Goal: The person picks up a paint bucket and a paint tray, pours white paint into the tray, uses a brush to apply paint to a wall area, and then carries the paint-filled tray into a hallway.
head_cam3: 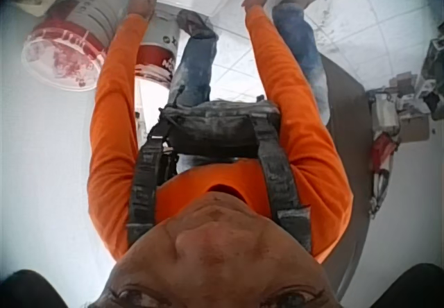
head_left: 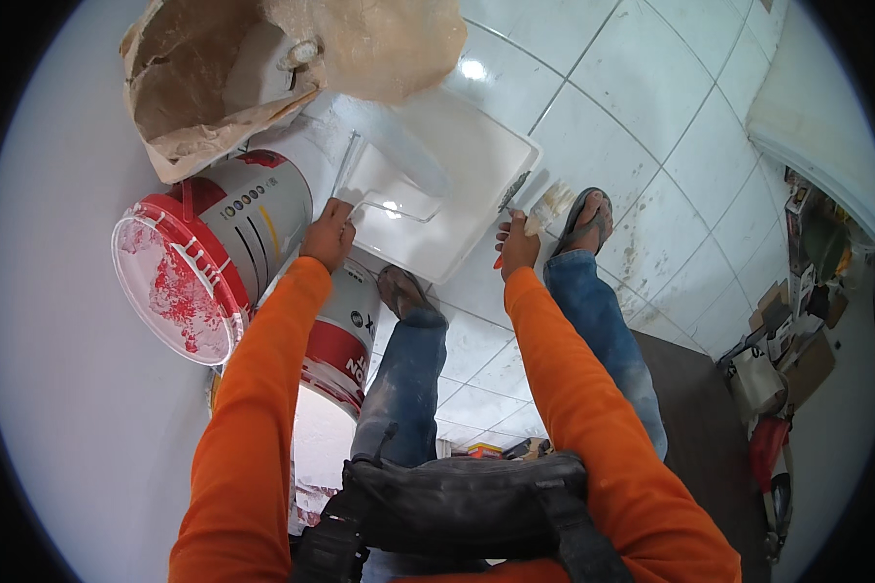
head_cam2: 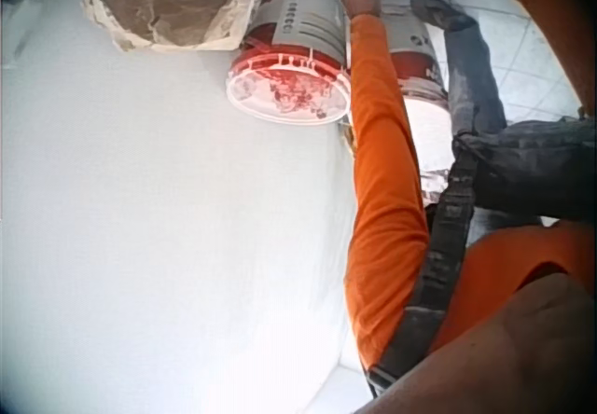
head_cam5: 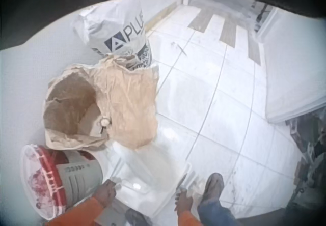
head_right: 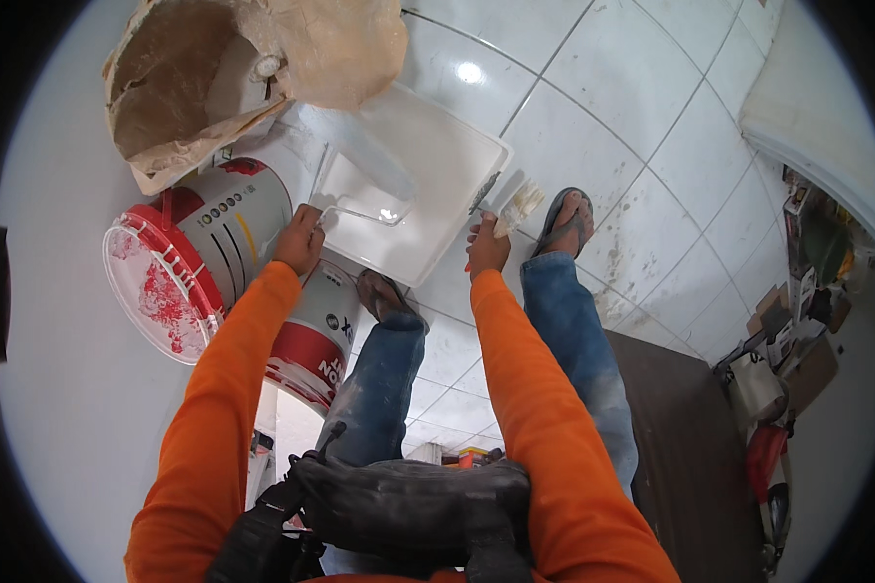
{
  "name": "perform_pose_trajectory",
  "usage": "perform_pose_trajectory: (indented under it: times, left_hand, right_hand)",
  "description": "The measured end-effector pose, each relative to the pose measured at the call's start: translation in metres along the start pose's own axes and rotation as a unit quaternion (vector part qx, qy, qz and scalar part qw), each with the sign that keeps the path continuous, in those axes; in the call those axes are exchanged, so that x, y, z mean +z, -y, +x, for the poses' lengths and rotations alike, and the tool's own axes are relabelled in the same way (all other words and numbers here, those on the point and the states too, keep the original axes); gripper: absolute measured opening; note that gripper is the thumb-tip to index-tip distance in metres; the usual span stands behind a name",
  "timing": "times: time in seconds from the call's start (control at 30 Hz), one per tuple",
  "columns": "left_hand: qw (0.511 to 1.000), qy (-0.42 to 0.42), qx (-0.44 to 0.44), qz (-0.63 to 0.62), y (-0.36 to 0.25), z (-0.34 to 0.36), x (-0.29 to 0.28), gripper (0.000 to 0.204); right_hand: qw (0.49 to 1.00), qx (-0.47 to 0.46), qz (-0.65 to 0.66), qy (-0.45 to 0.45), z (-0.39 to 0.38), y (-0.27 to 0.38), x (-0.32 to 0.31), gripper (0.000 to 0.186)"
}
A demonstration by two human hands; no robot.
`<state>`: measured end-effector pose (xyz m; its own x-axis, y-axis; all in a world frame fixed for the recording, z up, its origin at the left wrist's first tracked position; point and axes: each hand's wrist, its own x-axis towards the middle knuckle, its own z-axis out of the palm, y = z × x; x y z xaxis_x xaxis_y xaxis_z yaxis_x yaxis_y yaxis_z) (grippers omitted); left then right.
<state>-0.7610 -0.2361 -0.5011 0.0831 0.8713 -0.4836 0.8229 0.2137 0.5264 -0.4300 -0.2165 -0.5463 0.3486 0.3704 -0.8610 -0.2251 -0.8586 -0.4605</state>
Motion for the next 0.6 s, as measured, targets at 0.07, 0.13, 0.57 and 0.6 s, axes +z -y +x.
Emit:
perform_pose_trajectory:
  times: [0.07,0.13,0.57,0.6]
  left_hand:
    - [0.994,-0.062,0.063,-0.057,-0.002,0.010,-0.002,0.015]
    - [0.997,-0.045,-0.021,-0.053,-0.006,0.016,-0.005,0.011]
    - [0.989,-0.144,0.020,0.039,-0.002,0.068,0.005,0.020]
    - [0.991,-0.130,0.001,0.034,0.002,0.071,0.010,0.021]
  right_hand:
    - [1.000,-0.010,0.006,-0.014,0.004,-0.002,0.004,0.034]
    - [0.999,-0.016,0.012,-0.025,0.006,-0.006,0.008,0.034]
    - [0.998,0.005,0.008,-0.057,0.001,-0.005,0.027,0.031]
    - [0.999,0.006,0.005,-0.049,0.002,-0.004,0.027,0.030]
